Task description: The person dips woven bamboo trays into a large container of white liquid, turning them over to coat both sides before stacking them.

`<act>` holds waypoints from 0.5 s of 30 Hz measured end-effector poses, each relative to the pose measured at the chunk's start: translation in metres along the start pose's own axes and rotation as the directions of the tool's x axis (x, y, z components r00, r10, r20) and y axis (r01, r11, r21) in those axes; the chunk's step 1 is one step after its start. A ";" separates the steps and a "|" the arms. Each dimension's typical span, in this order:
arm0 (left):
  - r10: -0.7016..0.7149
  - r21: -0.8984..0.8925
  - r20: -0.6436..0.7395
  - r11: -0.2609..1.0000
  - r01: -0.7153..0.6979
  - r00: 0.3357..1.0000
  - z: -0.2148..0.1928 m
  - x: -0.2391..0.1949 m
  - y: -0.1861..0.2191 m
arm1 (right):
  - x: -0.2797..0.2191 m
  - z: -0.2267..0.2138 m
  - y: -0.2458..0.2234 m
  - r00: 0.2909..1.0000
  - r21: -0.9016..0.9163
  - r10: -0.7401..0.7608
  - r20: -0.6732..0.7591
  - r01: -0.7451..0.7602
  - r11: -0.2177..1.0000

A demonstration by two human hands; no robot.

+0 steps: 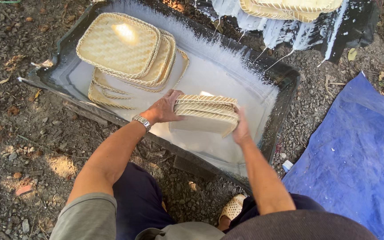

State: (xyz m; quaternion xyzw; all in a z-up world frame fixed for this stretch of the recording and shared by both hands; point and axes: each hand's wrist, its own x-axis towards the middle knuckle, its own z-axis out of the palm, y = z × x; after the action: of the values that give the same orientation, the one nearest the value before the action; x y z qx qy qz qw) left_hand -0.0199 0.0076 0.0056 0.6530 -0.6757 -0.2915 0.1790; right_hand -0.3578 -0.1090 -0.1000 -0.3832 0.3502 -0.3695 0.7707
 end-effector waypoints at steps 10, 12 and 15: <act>0.063 0.163 0.089 0.984 -0.077 0.994 -0.001 -0.013 0.018 | -0.029 0.082 -0.119 0.957 -0.804 -0.264 0.121 0.251 0.540; 0.108 0.196 0.041 0.974 -0.114 0.993 0.005 -0.009 0.024 | -0.037 0.120 -0.136 0.937 -0.916 -0.067 0.343 0.350 0.196; 0.101 0.207 0.015 0.973 -0.102 0.995 0.008 -0.005 0.023 | -0.046 0.179 -0.118 0.930 -0.806 0.191 0.315 0.369 -0.464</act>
State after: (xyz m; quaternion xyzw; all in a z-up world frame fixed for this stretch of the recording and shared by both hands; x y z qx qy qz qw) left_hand -0.0425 0.0129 0.0144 0.6321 -0.7353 -0.2113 0.1229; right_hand -0.2680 -0.0621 0.0946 -0.9362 0.3249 0.1099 0.0766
